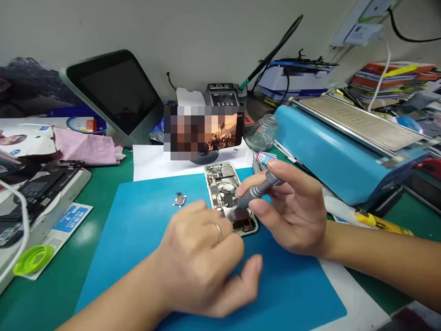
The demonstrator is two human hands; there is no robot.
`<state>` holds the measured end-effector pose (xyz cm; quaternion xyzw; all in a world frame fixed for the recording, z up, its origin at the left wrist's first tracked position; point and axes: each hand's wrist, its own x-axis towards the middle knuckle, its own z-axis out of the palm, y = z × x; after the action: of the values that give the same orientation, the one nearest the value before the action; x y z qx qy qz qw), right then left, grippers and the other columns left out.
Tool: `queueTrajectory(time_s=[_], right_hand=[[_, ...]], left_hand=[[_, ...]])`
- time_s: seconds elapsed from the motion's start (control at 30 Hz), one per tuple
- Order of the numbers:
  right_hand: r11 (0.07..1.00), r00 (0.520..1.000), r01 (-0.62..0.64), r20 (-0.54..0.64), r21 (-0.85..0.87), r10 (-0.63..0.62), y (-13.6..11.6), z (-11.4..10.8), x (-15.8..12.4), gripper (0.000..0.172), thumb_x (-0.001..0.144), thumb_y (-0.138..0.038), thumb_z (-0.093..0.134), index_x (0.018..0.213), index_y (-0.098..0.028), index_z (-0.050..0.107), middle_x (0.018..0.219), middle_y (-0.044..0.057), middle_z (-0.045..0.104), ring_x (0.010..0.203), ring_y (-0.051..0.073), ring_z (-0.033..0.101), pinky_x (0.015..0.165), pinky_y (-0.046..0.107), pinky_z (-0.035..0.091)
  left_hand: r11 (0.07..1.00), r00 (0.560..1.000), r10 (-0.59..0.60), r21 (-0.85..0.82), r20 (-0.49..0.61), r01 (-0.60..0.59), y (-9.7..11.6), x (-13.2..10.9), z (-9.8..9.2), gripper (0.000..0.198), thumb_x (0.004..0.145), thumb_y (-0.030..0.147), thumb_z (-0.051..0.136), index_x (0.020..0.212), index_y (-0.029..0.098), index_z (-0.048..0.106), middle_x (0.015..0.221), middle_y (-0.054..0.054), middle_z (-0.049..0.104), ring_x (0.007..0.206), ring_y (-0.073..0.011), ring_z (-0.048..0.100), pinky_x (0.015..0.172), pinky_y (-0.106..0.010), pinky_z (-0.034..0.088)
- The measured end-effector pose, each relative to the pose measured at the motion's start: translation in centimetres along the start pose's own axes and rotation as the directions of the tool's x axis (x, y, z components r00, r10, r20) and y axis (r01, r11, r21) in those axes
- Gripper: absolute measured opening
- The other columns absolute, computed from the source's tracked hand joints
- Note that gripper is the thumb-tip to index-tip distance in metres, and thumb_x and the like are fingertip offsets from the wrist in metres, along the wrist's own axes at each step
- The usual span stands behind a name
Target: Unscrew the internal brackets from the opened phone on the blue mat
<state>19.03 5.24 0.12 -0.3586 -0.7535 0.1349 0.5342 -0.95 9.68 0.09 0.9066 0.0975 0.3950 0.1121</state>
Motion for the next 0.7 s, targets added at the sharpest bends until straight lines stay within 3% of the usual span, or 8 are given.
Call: queueTrajectory(time_s=[0.2,0.37,0.47,0.6,0.7], right_hand=[[1.0,0.999,0.021,0.032,0.019,-0.021,1.3,-0.3,-0.8,0.081,0.087,0.002,0.061,0.157,-0.033,0.04,0.125,0.007,0.075,0.098,0.022,0.076,0.077,0.035,0.069],[0.998,0.999,-0.047,0.005,0.042,0.047,0.9,-0.5,-1.1,0.082,0.087,0.002,0.061,0.158,-0.033,0.04,0.138,0.01,0.068,0.102,0.022,0.075,0.073,0.033,0.069],[0.995,0.996,-0.086,0.03,0.047,0.084,0.8,-0.4,-1.0,0.078,0.091,-0.002,0.06,0.157,-0.036,0.04,0.136,0.008,0.069,0.098,0.02,0.075,0.071,0.03,0.068],[0.987,0.99,-0.136,0.051,0.088,0.132,0.9,-0.2,-0.8,0.071,0.096,-0.006,0.059,0.157,-0.037,0.039,0.131,0.008,0.069,0.102,0.018,0.073,0.08,0.03,0.068],[0.98,0.985,-0.166,0.055,0.107,0.161,0.9,0.0,-0.8,0.071,0.097,-0.008,0.058,0.157,-0.038,0.037,0.14,0.009,0.065,0.109,0.018,0.071,0.083,0.031,0.068]], left_hand=[[0.999,0.996,0.037,0.029,0.08,-0.039,0.7,-0.2,0.4,0.031,0.085,0.009,0.058,0.055,0.018,0.059,0.05,0.002,0.046,0.046,-0.0139,0.037,0.047,-0.037,0.021],[0.996,0.991,0.062,0.054,0.121,-0.069,0.7,0.0,0.5,0.019,0.087,0.011,0.056,0.082,0.013,0.074,0.053,0.002,0.053,0.044,-0.0157,0.044,0.044,-0.036,0.027],[0.994,0.981,0.065,0.071,0.181,-0.079,1.0,-0.3,0.4,0.025,0.093,0.016,0.05,0.097,0.01,0.074,0.056,0.002,0.056,0.044,-0.017,0.047,0.042,-0.037,0.031],[0.987,0.968,0.017,0.149,0.252,-0.057,1.7,-1.2,0.5,0.025,0.096,0.021,0.053,0.106,0.007,0.072,0.061,0.0,0.062,0.048,-0.017,0.056,0.045,-0.036,0.039],[0.987,0.972,-0.013,0.157,0.235,-0.025,1.9,-1.7,0.9,0.027,0.096,0.021,0.054,0.11,0.005,0.071,0.062,0.001,0.063,0.049,-0.0163,0.059,0.046,-0.036,0.041]])
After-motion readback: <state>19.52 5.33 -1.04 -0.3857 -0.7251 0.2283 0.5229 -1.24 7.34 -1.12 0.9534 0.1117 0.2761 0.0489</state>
